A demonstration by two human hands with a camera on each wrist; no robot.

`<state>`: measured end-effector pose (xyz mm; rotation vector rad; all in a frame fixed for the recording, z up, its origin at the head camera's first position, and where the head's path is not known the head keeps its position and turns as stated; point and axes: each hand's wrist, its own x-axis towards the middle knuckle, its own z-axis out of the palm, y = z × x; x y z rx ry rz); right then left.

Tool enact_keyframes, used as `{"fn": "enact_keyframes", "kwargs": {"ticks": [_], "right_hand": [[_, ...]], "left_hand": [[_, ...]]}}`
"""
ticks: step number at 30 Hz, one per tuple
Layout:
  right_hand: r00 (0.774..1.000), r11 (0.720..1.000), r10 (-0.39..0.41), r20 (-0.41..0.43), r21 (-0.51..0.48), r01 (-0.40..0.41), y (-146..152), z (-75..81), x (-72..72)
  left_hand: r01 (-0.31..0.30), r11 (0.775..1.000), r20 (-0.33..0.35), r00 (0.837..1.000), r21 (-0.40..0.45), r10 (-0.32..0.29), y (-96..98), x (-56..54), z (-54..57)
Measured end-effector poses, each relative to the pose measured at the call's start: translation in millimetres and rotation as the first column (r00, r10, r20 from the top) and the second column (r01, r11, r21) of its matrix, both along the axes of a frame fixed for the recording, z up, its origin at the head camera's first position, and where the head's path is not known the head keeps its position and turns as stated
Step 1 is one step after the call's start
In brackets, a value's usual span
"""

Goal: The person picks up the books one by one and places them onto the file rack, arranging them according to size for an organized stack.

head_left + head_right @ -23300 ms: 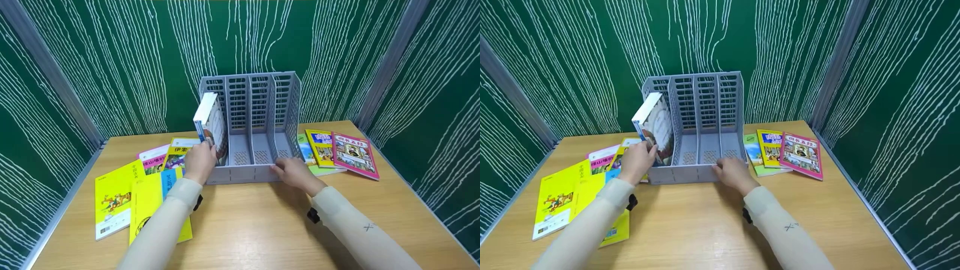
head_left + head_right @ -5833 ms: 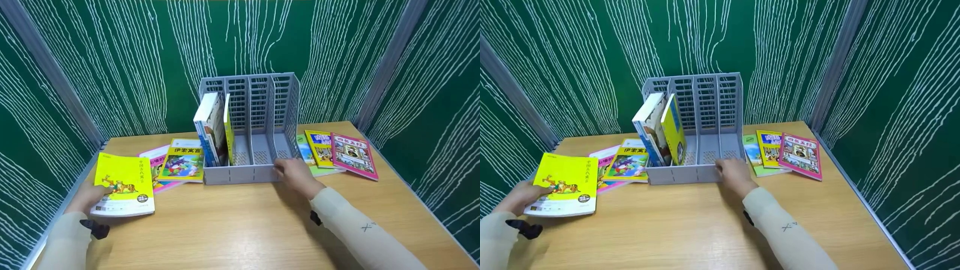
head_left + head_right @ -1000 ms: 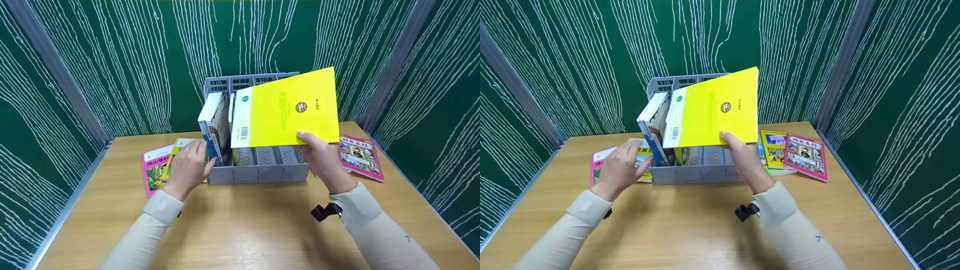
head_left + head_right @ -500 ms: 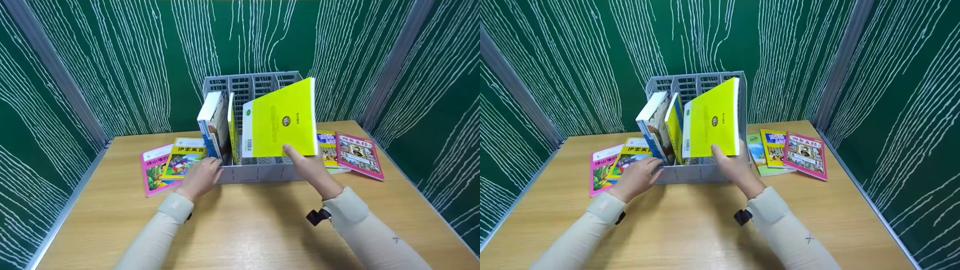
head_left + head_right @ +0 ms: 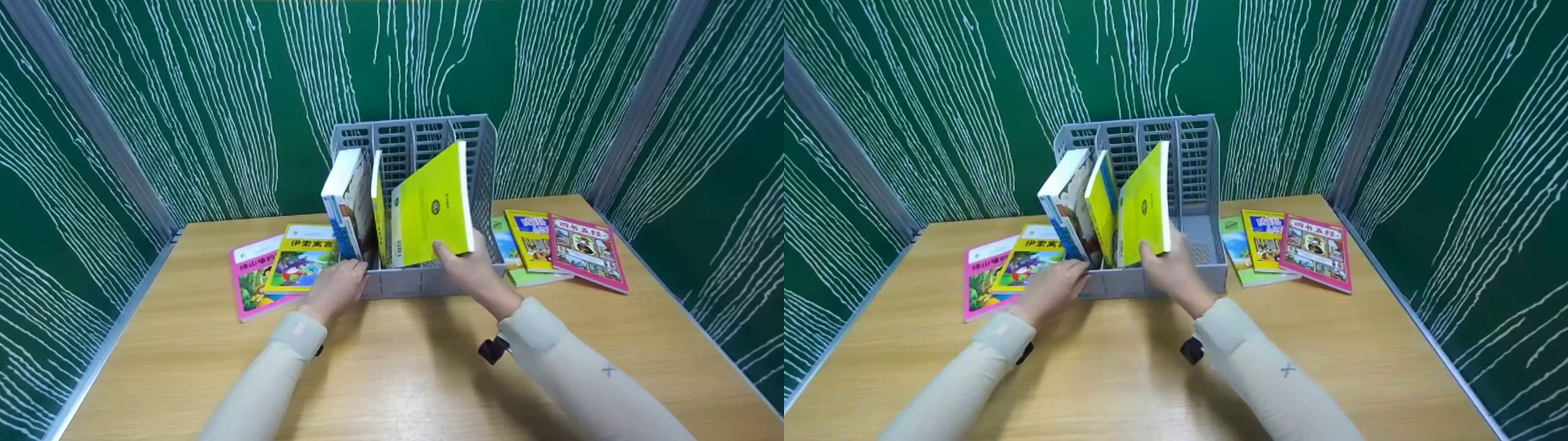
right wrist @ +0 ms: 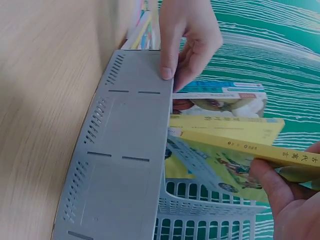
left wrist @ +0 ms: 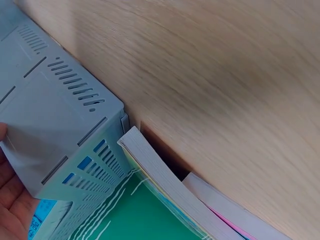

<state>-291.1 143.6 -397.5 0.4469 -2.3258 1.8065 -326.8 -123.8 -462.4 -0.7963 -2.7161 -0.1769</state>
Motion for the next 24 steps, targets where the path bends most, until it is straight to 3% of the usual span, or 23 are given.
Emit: {"fn": "enact_keyframes", "kwargs": {"ticks": [15, 24], "right_hand": [[0.994, 1.0, 0.018, 0.104, -0.025, -0.015, -32.1, -0.5, -26.1], [0.995, 0.997, 0.01, 0.101, 0.079, -0.018, -46.1, 0.6, -35.0]], "left_hand": [[0.004, 1.0, 0.036, 0.999, 0.024, -0.005, 1.4, -4.0, 0.2], [0.021, 0.999, 0.024, 0.999, 0.046, -0.023, 2.0, -4.4, 1.9]]}}
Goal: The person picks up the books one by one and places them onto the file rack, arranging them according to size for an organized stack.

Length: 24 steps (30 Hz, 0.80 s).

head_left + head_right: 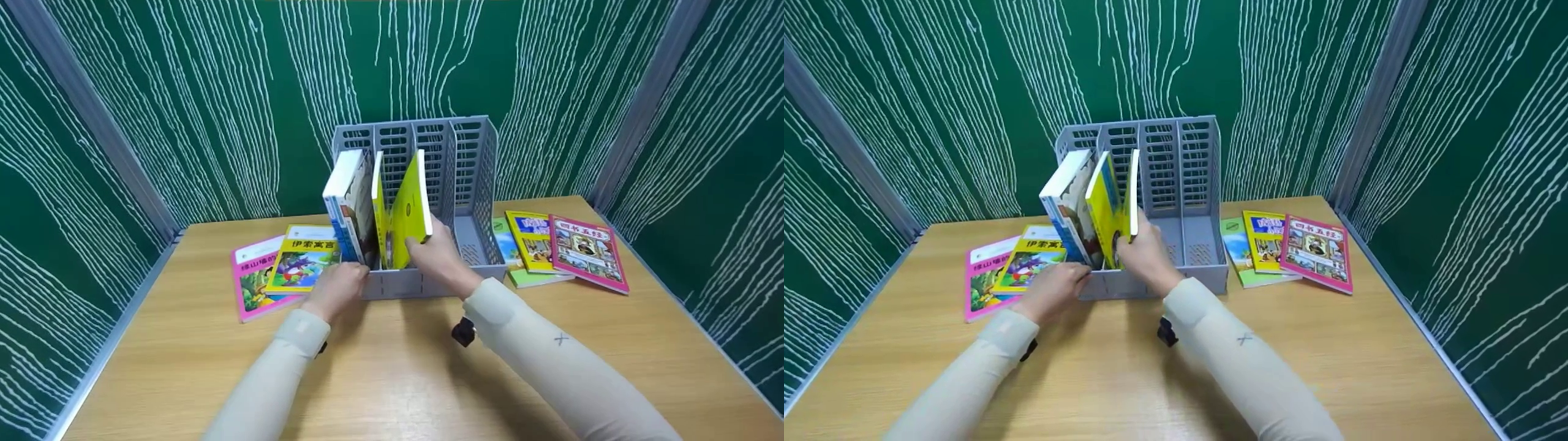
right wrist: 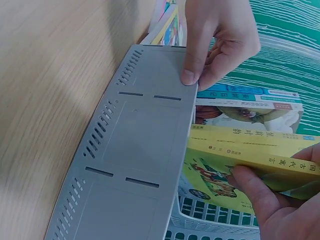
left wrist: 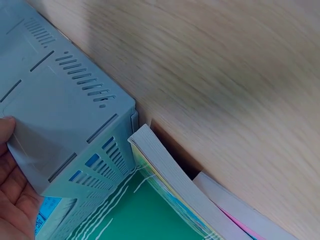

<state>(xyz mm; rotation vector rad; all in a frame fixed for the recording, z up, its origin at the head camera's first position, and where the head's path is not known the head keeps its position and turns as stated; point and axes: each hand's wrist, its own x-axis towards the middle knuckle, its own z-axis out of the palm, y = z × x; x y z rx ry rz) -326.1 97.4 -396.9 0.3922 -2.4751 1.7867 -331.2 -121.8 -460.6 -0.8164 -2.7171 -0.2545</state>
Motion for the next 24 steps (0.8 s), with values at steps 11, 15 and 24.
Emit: {"fn": "enact_keyframes", "kwargs": {"ticks": [11, 15, 24], "right_hand": [[0.997, 0.988, -0.046, -0.061, 0.142, 0.054, -14.5, -1.0, -13.3], [0.994, 0.978, -0.076, -0.083, 0.19, 0.091, -22.3, 0.8, -20.1], [1.0, 0.986, -0.012, -0.022, 0.166, 0.016, -33.5, -3.3, -31.0]], "left_hand": [[-0.011, 1.0, 0.028, 1.0, 0.014, 0.01, -1.0, 0.6, 3.4], [-0.018, 1.0, 0.035, 0.999, 0.01, 0.018, -1.3, 0.1, 2.8], [-0.036, 0.999, 0.049, 0.998, -0.004, 0.037, 0.1, -0.3, 1.5]]}}
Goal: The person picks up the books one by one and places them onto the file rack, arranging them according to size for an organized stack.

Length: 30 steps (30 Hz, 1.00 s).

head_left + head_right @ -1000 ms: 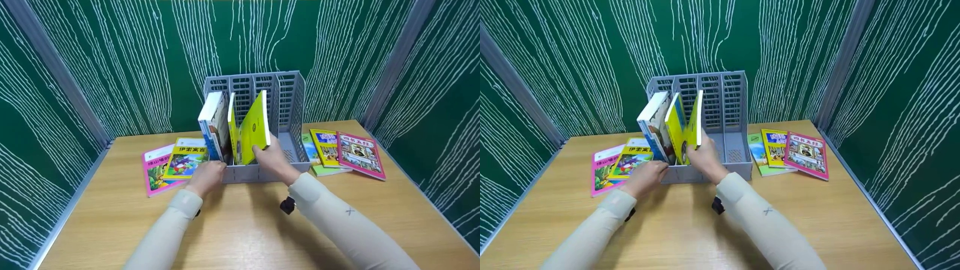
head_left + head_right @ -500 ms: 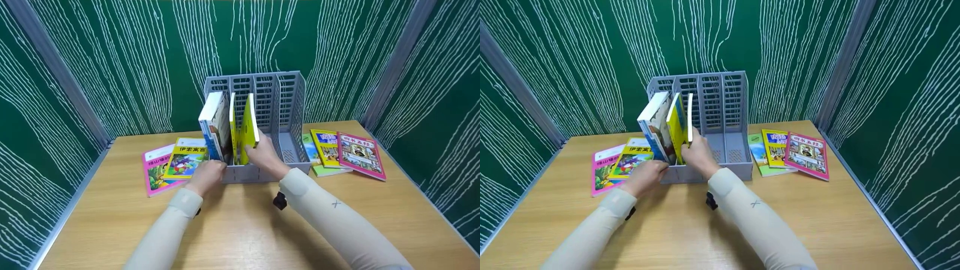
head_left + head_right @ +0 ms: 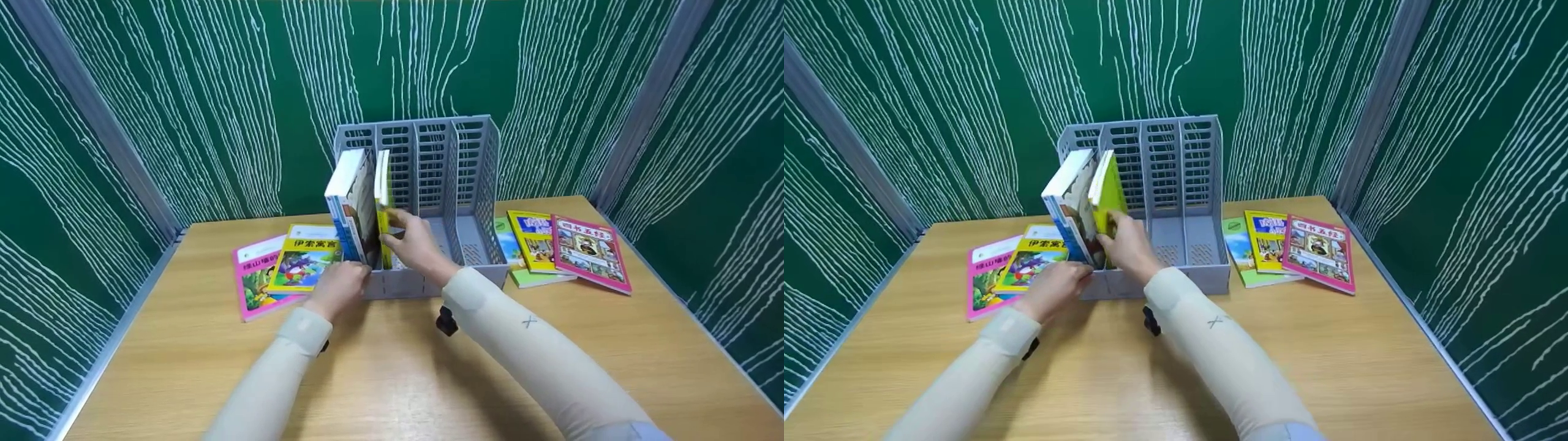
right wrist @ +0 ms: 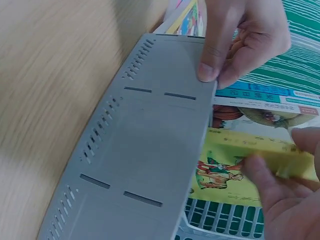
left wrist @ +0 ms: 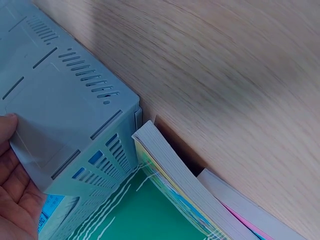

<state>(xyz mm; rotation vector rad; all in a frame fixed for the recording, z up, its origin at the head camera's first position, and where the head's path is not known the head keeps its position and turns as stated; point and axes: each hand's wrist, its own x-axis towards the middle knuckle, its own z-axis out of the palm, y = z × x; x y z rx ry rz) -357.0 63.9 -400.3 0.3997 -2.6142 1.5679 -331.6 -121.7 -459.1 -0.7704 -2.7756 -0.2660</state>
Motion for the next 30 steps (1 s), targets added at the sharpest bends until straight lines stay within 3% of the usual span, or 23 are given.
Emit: {"fn": "enact_keyframes", "kwargs": {"ticks": [7, 23, 30], "right_hand": [[0.998, 0.999, -0.017, -0.055, 0.034, 0.019, -1.2, -2.5, -4.9], [0.994, 0.996, -0.028, -0.103, 0.081, 0.037, -3.3, -2.1, -12.3], [0.992, 0.993, -0.021, -0.128, 0.111, 0.035, 4.1, 4.1, -6.0]], "left_hand": [[0.032, 0.999, -0.058, 0.998, 0.002, -0.032, 0.2, 0.3, 1.3], [0.011, 1.0, -0.013, 1.0, 0.0, -0.011, 1.2, 0.1, 1.5], [-0.014, 1.0, 0.091, 0.996, 0.024, 0.012, -0.4, -3.8, 7.3]]}}
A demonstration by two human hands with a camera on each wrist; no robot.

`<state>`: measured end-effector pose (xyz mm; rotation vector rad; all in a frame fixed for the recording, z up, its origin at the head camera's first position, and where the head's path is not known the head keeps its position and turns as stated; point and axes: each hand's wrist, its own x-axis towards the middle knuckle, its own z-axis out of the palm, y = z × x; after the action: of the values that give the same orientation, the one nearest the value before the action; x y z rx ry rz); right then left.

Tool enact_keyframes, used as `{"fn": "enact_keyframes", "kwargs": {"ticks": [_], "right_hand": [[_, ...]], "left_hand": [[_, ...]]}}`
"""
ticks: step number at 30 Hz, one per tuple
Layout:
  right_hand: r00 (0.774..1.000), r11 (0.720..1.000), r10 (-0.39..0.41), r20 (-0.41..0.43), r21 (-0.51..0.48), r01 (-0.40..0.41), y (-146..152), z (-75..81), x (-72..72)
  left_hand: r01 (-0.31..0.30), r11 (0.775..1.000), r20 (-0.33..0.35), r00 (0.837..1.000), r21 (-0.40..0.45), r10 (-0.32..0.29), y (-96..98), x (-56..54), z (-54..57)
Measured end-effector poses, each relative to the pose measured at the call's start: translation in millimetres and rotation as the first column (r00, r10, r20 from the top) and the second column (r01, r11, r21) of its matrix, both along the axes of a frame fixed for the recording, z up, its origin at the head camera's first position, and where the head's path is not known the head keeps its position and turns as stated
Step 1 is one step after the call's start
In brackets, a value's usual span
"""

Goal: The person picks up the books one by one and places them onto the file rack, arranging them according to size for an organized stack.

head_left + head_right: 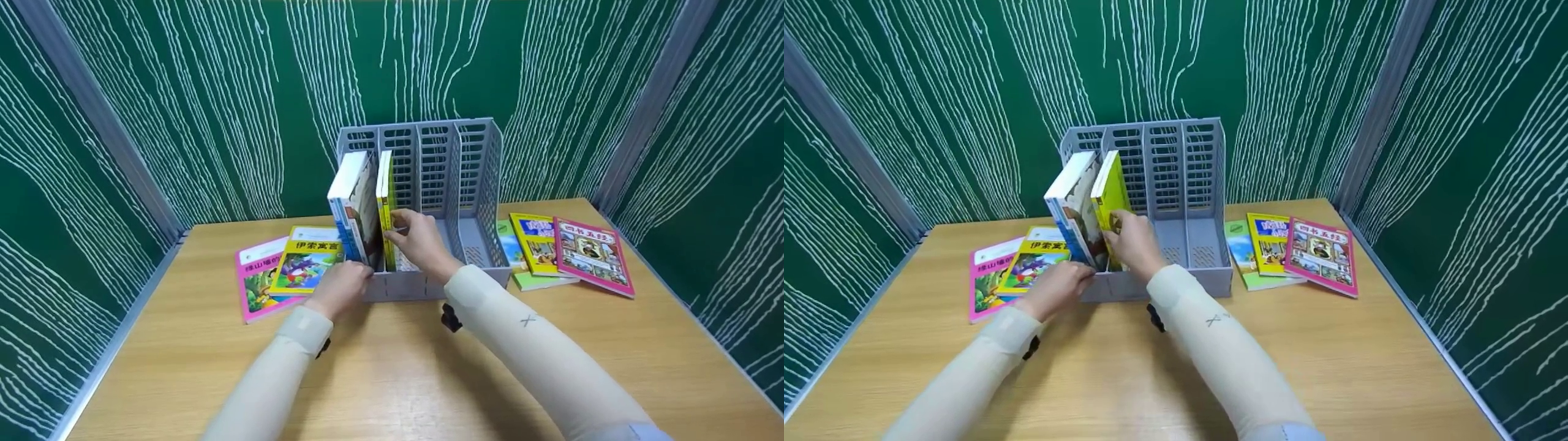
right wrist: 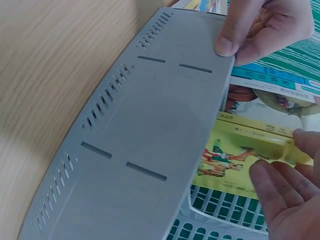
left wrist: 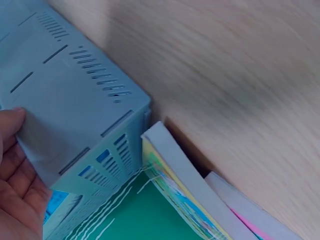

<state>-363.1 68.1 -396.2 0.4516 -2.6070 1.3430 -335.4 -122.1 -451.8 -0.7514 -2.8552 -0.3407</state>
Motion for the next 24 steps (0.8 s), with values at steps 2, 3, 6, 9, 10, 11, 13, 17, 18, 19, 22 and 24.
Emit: {"fn": "enact_keyframes", "kwargs": {"ticks": [2, 3, 6, 9, 10, 11, 13, 17, 18, 19, 22, 24], "right_hand": [[1.0, 1.0, 0.001, 0.002, 0.006, -0.001, 5.1, 2.6, 3.1], [1.0, 1.0, 0.003, 0.003, 0.011, -0.003, 7.8, 4.0, 4.5], [1.0, 1.0, -0.001, 0.007, 0.029, 0.001, 16.9, 7.4, 8.9], [1.0, 0.999, -0.009, 0.023, 0.049, 0.008, 28.4, 10.3, 11.9], [0.999, 0.999, -0.011, 0.03, 0.053, 0.01, 33.2, 10.9, 12.8], [0.999, 0.998, -0.017, 0.039, 0.064, 0.014, 38.2, 10.9, 13.4], [0.999, 0.995, -0.027, 0.046, 0.099, 0.022, 49.1, 9.7, 15.8], [0.999, 0.975, -0.05, 0.02, 0.22, 0.044, 70.1, 1.9, 21.6], [0.998, 0.967, -0.056, 0.01, 0.248, 0.052, 74.7, -0.3, 23.3], [0.998, 0.961, -0.061, 0.004, 0.271, 0.057, 78.9, -2.6, 24.4], [0.997, 0.945, -0.078, -0.001, 0.319, 0.074, 90.2, -9.0, 28.1], [0.997, 0.938, -0.081, -0.013, 0.338, 0.08, 96.8, -13.8, 30.4]], "left_hand": [[-0.007, 1.0, 0.031, 0.999, 0.017, 0.007, -0.6, -0.9, 2.5], [-0.012, 0.999, 0.041, 0.999, 0.031, 0.01, -1.5, -0.8, 3.2], [-0.01, 0.994, 0.034, 0.999, 0.112, 0.007, -7.4, 0.2, 2.9], [-0.012, 0.977, -0.012, 1.0, 0.211, 0.014, -15.6, 2.2, 1.0], [-0.014, 0.971, -0.029, 0.999, 0.237, 0.021, -18.4, 2.9, 0.9], [-0.019, 0.967, -0.047, 0.998, 0.255, 0.032, -20.9, 3.4, 1.2], [-0.046, 0.962, -0.063, 0.996, 0.27, 0.066, -26.5, 4.1, 2.0], [-0.147, 0.956, -0.038, 0.986, 0.255, 0.162, -42.5, 3.1, 3.3], [-0.179, 0.952, -0.026, 0.981, 0.249, 0.191, -47.9, 2.0, 2.9], [-0.213, 0.946, -0.011, 0.975, 0.245, 0.223, -53.5, 0.5, 2.5], [-0.333, 0.916, 0.033, 0.942, 0.226, 0.334, -69.9, -4.7, -0.3], [-0.411, 0.884, 0.091, 0.911, 0.223, 0.401, -79.4, -7.2, -2.9]]}}
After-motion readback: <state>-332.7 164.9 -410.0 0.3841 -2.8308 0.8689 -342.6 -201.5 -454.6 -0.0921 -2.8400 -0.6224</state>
